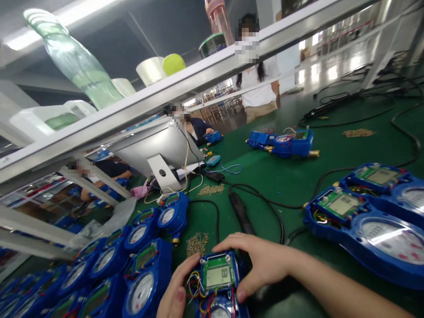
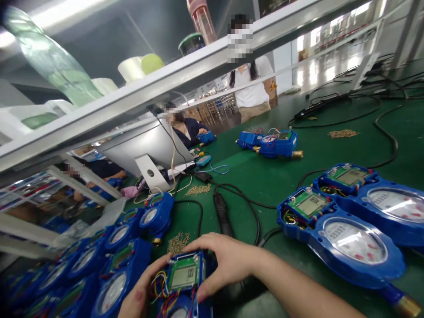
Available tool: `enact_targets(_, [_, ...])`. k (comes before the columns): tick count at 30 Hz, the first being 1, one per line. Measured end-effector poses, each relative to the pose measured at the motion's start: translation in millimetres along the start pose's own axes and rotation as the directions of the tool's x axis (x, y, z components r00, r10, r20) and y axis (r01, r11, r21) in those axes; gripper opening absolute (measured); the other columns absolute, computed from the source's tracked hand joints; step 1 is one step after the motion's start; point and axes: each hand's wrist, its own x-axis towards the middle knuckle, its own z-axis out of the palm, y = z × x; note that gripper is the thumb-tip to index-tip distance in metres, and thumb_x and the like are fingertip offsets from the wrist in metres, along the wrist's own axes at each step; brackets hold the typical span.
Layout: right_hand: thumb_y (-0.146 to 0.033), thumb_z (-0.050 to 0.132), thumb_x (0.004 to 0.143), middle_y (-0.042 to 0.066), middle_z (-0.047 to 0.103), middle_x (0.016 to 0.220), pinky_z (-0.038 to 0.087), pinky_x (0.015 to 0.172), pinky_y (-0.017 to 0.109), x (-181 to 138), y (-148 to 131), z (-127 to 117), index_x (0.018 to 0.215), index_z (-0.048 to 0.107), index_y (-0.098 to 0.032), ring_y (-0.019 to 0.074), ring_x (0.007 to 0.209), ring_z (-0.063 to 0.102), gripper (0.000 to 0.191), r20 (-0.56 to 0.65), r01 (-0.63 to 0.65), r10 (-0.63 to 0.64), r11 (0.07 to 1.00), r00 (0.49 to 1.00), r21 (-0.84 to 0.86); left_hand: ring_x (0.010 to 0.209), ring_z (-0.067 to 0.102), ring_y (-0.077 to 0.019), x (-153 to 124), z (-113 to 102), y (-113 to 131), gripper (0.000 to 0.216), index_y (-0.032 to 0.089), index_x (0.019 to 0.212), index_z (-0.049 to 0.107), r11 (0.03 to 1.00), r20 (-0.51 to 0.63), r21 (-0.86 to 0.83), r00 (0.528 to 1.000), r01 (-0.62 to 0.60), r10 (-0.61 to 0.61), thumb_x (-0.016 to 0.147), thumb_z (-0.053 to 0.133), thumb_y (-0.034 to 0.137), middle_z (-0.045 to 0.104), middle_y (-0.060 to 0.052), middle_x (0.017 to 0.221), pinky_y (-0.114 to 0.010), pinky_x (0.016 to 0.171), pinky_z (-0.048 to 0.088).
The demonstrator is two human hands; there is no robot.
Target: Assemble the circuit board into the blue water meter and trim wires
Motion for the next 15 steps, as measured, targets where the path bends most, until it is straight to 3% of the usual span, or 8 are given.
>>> enact_targets(3, [-0.036,0.086,0.051,0.004,0.057,0.128,0.038,0.104,0.037,-0.2,-3.6,-0.8,0.131,0.054,-0.028,0.0242,0.117,0.052,0.086,0.02,-0.055,0.055,0.998,0.998,0.004,0.127,0.045,-0.0336,-3.1,-3.0,17.5,0.059,0.024,0.127,0.057,0.983,0.072,0.184,0.997,-0.021,0.008,0.08,0.06,0.06,0.051,-0.01,0.137,-0.05,0.112,0.03])
enact_targets(7, [-0.035,0.086,0.051,0.005,0.055,0.132,0.037,0.105,0.039,-0.6,-4.2,-0.1,0.133,0.052,-0.025,0.0253,0.12,0.05,0.089,0.016,-0.118,0.118,0.993,0.993,-0.008,0.131,0.041,-0.0321,3.6,-11.9,39.4,0.057,0.029,0.135,0.047,0.946,0.244,0.322,0.968,-0.029,-0.054,0.084,0.061,0.048,0.045,-0.008,0.142,-0.05,0.112,0.032])
enact_targets(12, [-0.033,0.085,0.054,0.004,0.061,0.122,0.041,0.1,0.038,1.6,-3.2,2.1,0.125,0.059,-0.026,0.0233,0.112,0.055,0.076,0.001,-0.051,0.051,0.999,0.999,0.018,0.131,0.041,-0.0299,16.4,-12.8,53.5,0.053,0.029,0.133,0.05,0.931,0.377,0.352,0.925,-0.097,-0.046,0.083,0.066,0.036,0.045,-0.007,0.141,-0.047,0.112,0.032])
enact_targets(15, [-0.033,0.086,0.055,0.005,0.061,0.122,0.04,0.101,0.038,3.0,-3.8,3.4,0.124,0.06,-0.025,0.0234,0.113,0.055,0.075,-0.022,-0.002,0.003,1.0,1.0,0.023,0.13,0.043,-0.0295,18.6,-8.9,52.7,0.05,0.029,0.129,0.054,0.937,0.368,0.323,0.93,-0.135,0.007,0.08,0.068,0.028,0.049,-0.007,0.139,-0.046,0.111,0.034])
